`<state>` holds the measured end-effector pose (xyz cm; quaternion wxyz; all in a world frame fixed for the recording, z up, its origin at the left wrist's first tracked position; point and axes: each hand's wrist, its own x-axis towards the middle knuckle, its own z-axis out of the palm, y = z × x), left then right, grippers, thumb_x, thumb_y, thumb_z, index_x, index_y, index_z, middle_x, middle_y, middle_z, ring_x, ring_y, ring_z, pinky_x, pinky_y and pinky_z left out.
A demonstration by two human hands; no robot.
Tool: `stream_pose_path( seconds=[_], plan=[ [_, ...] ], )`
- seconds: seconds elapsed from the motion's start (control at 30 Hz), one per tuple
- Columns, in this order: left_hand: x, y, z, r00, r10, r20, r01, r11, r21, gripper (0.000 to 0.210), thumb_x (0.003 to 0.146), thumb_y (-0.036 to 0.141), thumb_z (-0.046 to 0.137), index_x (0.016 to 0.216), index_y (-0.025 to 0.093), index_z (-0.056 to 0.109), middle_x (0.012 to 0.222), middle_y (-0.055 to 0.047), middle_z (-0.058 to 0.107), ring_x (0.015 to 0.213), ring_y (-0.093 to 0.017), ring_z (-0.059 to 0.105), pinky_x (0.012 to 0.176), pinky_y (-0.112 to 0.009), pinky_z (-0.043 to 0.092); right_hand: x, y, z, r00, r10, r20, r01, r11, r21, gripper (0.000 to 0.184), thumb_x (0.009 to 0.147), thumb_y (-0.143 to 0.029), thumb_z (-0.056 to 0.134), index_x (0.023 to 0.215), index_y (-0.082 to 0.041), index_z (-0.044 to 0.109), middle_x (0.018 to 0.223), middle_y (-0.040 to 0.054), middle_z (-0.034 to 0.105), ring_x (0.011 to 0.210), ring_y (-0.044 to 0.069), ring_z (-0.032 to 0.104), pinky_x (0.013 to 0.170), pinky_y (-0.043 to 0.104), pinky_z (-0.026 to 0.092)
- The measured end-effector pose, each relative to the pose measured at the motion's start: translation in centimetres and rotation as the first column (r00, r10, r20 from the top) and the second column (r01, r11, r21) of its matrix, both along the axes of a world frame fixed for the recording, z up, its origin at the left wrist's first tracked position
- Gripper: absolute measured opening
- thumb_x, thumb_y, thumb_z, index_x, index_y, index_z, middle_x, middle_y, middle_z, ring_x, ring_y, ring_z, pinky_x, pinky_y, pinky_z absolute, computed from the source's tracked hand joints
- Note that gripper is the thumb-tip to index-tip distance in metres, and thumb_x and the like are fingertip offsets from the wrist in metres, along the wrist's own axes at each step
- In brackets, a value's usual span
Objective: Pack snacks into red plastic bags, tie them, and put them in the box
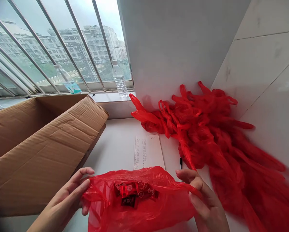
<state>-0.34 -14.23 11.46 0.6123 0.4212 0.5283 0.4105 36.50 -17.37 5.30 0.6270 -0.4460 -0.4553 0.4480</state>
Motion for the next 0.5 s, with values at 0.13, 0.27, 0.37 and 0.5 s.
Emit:
stream_pose_path(
  seconds=[0.13, 0.27, 0.37, 0.5],
  plan=[
    [0.5, 0.0, 0.9, 0.994, 0.049, 0.100, -0.053, 0.998, 0.033, 0.033, 0.086, 0.042, 0.076, 0.109, 0.030, 0.056, 0.088, 0.003, 0.064, 0.057, -0.009, 0.056, 0.054, -0.019, 0.051, -0.9, -0.1, 2.1, 0.972, 0.148, -0.180, -0.122, 0.981, 0.149, 0.021, 0.091, -0.048, 0.061, 0.079, -0.031, 0.066, 0.126, 0.0042, 0.066, 0.134, 0.034, 0.052, 0.101, 0.053, 0.054],
    [1.3, 0.3, 1.8, 0.989, 0.018, 0.149, -0.034, 0.994, 0.104, 0.018, 0.088, 0.038, 0.074, 0.092, 0.024, 0.064, 0.083, 0.000, 0.067, 0.074, -0.014, 0.061, 0.070, -0.022, 0.055, -3.4, 0.4, 3.8, 0.980, 0.154, -0.129, -0.105, 0.942, 0.320, 0.018, 0.092, -0.048, 0.062, 0.097, -0.031, 0.067, 0.101, 0.0029, 0.069, 0.107, 0.025, 0.067, 0.116, 0.050, 0.040],
    [2.0, 0.6, 1.2, 0.985, 0.025, 0.172, -0.045, 0.993, 0.112, 0.019, 0.088, 0.040, 0.074, 0.097, 0.024, 0.069, 0.093, -0.004, 0.073, 0.086, -0.018, 0.066, 0.081, -0.024, 0.056, -6.0, 0.9, 3.5, 0.988, 0.150, -0.032, -0.131, 0.933, 0.334, 0.038, 0.091, -0.057, 0.063, 0.122, -0.033, 0.061, 0.084, 0.0006, 0.066, 0.081, 0.021, 0.069, 0.103, 0.046, 0.051],
    [3.3, 0.4, -0.4, 0.958, 0.016, 0.285, -0.052, 0.992, 0.118, 0.033, 0.085, 0.039, 0.077, 0.113, 0.022, 0.071, 0.117, -0.010, 0.072, 0.110, -0.026, 0.065, 0.096, -0.030, 0.052, -9.5, 1.6, 1.8, 0.904, 0.130, 0.407, -0.216, 0.961, 0.172, 0.101, 0.069, -0.079, 0.072, 0.150, -0.030, 0.035, 0.118, 0.0124, 0.064, 0.107, 0.035, 0.067, 0.086, 0.049, 0.060]
  ],
)
